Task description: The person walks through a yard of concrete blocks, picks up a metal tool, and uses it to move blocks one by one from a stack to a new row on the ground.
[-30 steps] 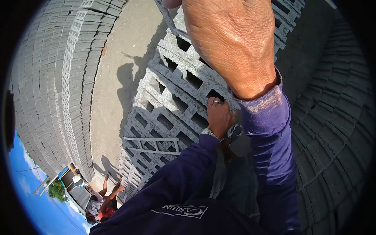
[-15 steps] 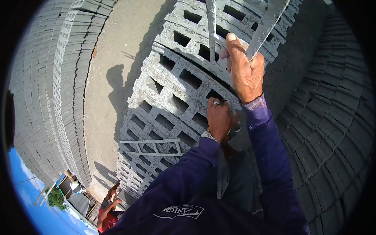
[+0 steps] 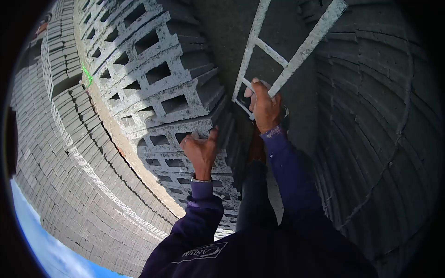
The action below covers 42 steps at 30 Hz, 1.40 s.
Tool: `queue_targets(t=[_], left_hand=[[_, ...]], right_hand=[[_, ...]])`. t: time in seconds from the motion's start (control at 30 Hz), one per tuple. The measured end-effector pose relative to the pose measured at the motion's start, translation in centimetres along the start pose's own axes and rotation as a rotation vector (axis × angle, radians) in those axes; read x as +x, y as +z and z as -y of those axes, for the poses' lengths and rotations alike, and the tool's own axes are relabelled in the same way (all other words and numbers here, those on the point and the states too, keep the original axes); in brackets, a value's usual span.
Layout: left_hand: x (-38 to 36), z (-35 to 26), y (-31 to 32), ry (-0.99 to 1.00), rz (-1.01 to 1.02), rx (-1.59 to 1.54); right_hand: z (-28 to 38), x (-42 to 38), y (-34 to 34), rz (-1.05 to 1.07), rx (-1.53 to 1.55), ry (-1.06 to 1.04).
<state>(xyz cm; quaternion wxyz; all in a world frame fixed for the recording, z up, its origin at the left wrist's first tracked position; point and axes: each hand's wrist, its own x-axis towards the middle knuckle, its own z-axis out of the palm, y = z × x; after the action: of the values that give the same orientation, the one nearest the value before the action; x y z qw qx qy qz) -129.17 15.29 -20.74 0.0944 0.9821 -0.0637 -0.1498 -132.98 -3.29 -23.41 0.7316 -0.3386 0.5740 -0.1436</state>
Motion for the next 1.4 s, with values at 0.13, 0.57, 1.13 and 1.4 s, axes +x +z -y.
queue_targets(t=[0.13,0.57,1.13,1.4], left_hand=[[0.3,0.6,-2.4,-0.116,0.147,-0.247],[0.2,1.6,-2.4,-0.287,0.195,-0.38],[0.4,-0.3,-2.5,0.027,0.208,0.056],[4.7,-4.4,-9.4,0.188,-0.068,-0.055]], right_hand=[[1.7,0.4,0.2,0.104,0.01,-0.036],[-3.1,5.9,0.4,0.049,-0.258,-0.117],[-1.4,4.4,-0.8,0.007,-0.312,-0.06],[3.8,2.6,-2.5,-0.032,-0.178,-0.014]])
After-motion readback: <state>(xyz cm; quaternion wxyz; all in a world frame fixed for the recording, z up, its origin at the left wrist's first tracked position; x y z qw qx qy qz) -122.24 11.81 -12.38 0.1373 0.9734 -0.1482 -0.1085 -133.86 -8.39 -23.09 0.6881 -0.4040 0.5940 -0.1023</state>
